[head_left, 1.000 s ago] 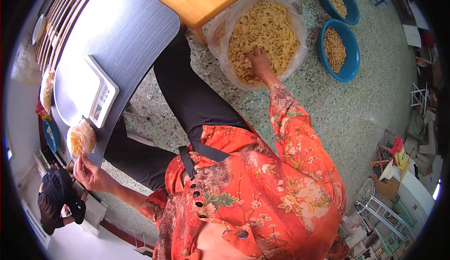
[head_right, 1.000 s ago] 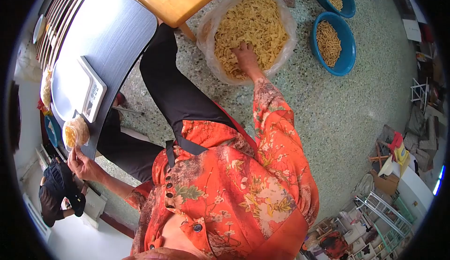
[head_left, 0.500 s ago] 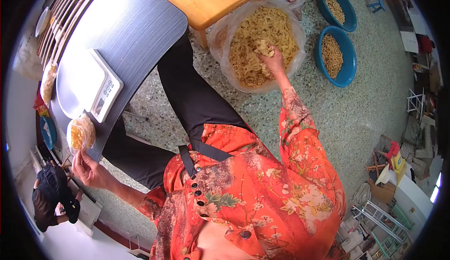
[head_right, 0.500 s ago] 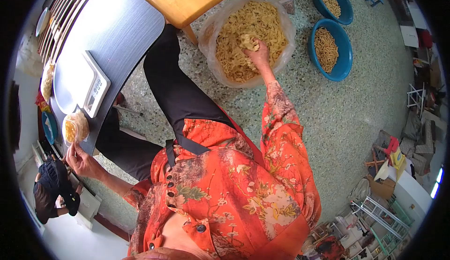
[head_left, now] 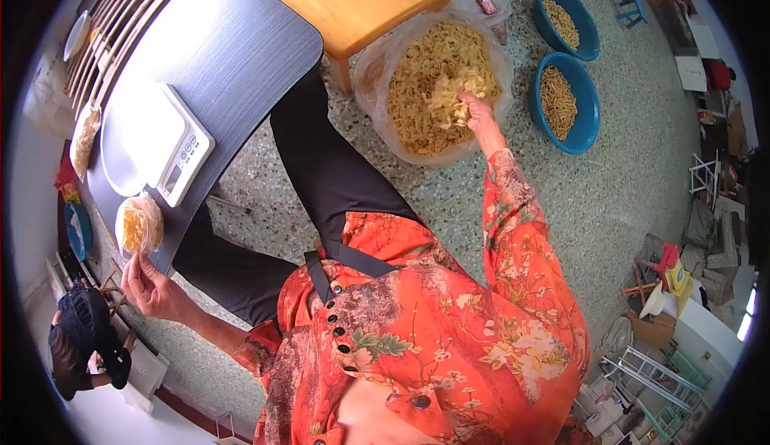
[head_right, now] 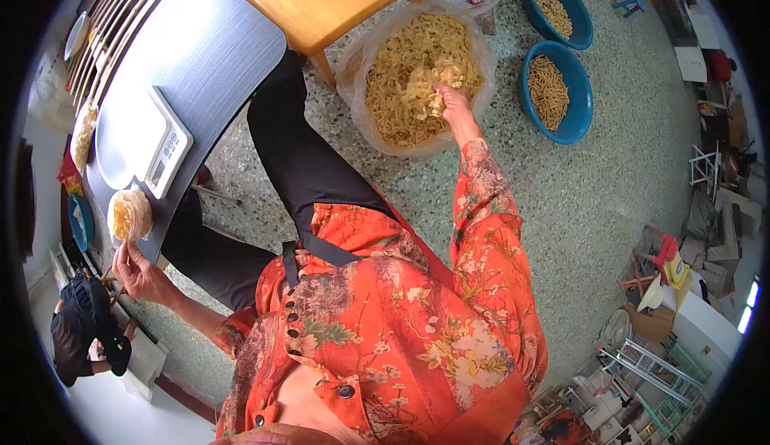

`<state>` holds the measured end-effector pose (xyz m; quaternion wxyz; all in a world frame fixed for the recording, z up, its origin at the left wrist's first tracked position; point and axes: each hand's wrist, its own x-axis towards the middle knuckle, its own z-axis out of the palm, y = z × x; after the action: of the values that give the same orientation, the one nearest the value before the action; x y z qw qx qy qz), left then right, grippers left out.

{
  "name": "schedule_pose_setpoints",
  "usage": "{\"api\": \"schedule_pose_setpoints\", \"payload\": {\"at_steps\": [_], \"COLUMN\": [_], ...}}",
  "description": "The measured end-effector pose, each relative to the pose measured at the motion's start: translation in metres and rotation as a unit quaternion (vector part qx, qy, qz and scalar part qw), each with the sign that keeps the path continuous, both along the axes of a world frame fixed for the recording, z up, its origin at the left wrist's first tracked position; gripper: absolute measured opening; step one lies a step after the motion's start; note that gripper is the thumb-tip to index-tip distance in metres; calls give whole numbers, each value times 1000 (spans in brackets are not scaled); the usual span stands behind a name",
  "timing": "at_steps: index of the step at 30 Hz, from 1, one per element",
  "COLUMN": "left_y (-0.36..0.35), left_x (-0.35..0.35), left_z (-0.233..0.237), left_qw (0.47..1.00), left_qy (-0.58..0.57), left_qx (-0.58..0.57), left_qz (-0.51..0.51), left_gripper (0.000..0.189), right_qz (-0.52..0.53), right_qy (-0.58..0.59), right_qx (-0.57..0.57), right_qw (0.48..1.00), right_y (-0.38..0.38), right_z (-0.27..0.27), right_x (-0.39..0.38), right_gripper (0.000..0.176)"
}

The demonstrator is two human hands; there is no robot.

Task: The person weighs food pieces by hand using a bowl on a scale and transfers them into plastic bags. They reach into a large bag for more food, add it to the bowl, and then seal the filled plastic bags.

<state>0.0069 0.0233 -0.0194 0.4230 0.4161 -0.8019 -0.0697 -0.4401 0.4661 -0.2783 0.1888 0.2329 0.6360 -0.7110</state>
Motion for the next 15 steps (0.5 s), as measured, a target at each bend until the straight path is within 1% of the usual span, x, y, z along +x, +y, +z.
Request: {"api": "schedule_pose_setpoints", "payload": {"at_steps": [1, 3, 5, 7, 8, 10, 11, 12, 13, 14, 15], "left_y": [-1, -4, -1, -1, -2, -3, -3, -2, -1, 0, 0], "left_x": [1, 5, 3, 3, 4, 5, 5, 5, 5, 5, 4], "left_z": [-1, -4, -2, -1, -2, -2, -2, -2, -1, 0, 0], "left_qw": [1000, 1000, 1000, 1000, 1000, 1000, 1000, 1000, 1000, 1000, 1000], "left_qy": [2, 4, 7, 9, 15, 21, 22, 24, 25, 17, 8], "left_qx": [-1, 0, 5, 9, 8, 7, 11, 16, 16, 10, 3], "left_qz": [0, 4, 5, 6, 1, -3, -1, 3, 4, 9, 12], "left_gripper": [13, 13, 13, 13, 13, 13, 12, 12, 12, 12, 12], "right_qz": [0, -9, -14, -16, -15, -1, -1, -12, -23, -23, -6], "right_qy": [2, 39, 58, 57, 58, 42, 43, 33, 23, 24, 32], "right_qx": [-1, 34, 51, 23, 22, 45, 44, 57, 70, 71, 22], "right_qw": [1000, 999, 997, 998, 998, 998, 998, 998, 997, 997, 999], "right_y": [1, 1, -1, -8, -14, -24, -27, -31, -29, -26, -22], "right_z": [-7, -24, -23, -20, -10, 13, 25, 37, 36, 33, 32], "right_x": [-1, -4, -4, -2, 0, 7, 10, 13, 12, 9, 6], "right_gripper": [49, 43, 39, 47, 47, 55, 55, 60, 65, 65, 65]}}
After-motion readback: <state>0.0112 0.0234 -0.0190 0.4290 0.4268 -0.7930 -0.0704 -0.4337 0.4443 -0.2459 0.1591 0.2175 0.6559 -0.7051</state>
